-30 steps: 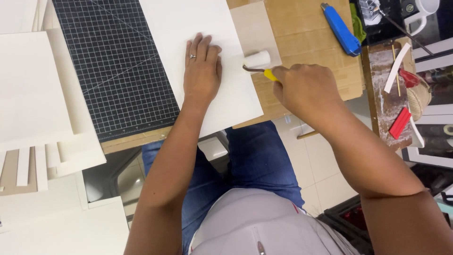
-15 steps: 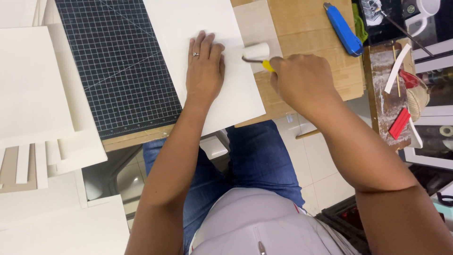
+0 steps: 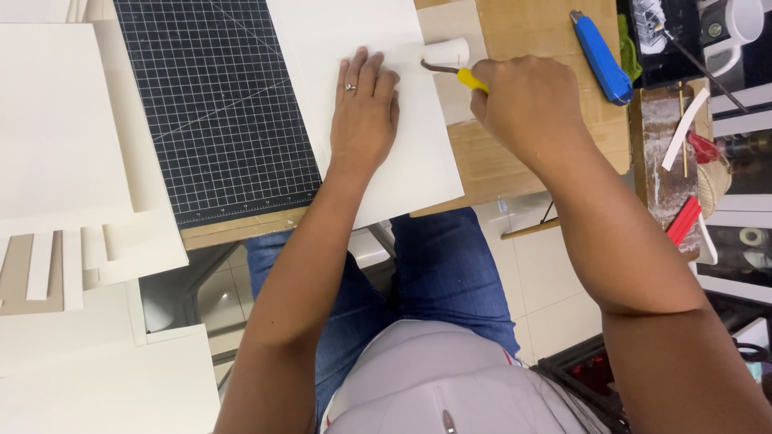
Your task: The person marks a beige card with a pencil, then places a smaller beige piece on it and smooths it with a red plastic scraper. They apply adhesive to a white sheet using a yellow roller, place the white sheet over the beige card, and smooth it down. Finally, they fold the white sheet in half to form a cover.
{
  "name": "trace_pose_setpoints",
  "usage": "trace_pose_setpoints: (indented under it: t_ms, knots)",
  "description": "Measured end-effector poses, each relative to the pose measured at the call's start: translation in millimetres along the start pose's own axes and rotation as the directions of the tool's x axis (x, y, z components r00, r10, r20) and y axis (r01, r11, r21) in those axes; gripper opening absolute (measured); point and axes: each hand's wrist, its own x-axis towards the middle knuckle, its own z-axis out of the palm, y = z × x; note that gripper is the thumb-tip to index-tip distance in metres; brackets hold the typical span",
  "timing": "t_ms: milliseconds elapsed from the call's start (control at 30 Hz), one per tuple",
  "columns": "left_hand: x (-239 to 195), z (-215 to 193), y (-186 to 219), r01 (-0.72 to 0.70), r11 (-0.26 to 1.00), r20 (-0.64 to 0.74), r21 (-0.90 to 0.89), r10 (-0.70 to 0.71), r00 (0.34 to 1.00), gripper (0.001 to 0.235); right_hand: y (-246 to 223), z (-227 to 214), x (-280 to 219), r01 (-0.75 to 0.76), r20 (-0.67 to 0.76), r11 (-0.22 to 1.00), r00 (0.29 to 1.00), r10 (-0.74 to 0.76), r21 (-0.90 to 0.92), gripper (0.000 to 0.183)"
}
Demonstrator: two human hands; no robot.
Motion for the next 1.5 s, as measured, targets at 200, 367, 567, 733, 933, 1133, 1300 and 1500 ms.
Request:
trace_pose_setpoints:
  t_ms: [200,367,567,733,933,1133,1300,1500]
  knots:
    - [-0.2,0.1,0.5,-0.002,1.000,-0.010,0.008,0.002,1.000,0.019,2.9,-2.2,14.5,-0.008,0.010,1.000,1.000,0.008,0.007,0.014]
    - [-1.0,2.6,-0.5,-0.005,1.000,-0.029,-0.001,0.005,1.000,0.018,4.7,3.4,33.7,-0.003,0.006,1.000,1.000,0.003,-0.006,0.016]
    - [-1.1,4.9,-1.8,-0.009,1.000,-0.029,0.013,0.010,1.000,0.017,7.9,9.0,57.7,0.001,-0.036,0.998,0.999,-0.003,-0.060,0.016]
    - [-0.8,1.9,0.7,0.003,1.000,-0.016,-0.011,-0.004,1.000,0.017,8.6,-1.5,65.3,0.015,-0.011,1.000,1.000,-0.015,0.007,0.018]
    - [0.0,2.2,-0.3,-0.007,1.000,-0.034,-0.006,0.006,0.999,0.017,6.3,5.3,67.9,0.026,-0.087,0.999,0.996,-0.029,-0.030,0.023]
    - [0.0,3.0,0.4,-0.011,1.000,-0.028,0.001,0.011,1.000,0.015,9.0,-2.9,52.4,0.040,-0.048,0.999,0.998,-0.039,0.020,0.026]
    - [-0.8,0.2,0.5,-0.024,1.000,-0.047,-0.003,0.024,0.999,0.014,7.2,10.4,60.6,0.024,-0.082,0.999,0.996,-0.026,-0.022,0.018]
    - [-0.9,1.3,1.0,-0.007,1.000,-0.010,-0.012,0.007,1.000,0.017,0.5,-20.9,3.9,0.036,0.064,0.999,0.997,-0.038,0.031,0.025]
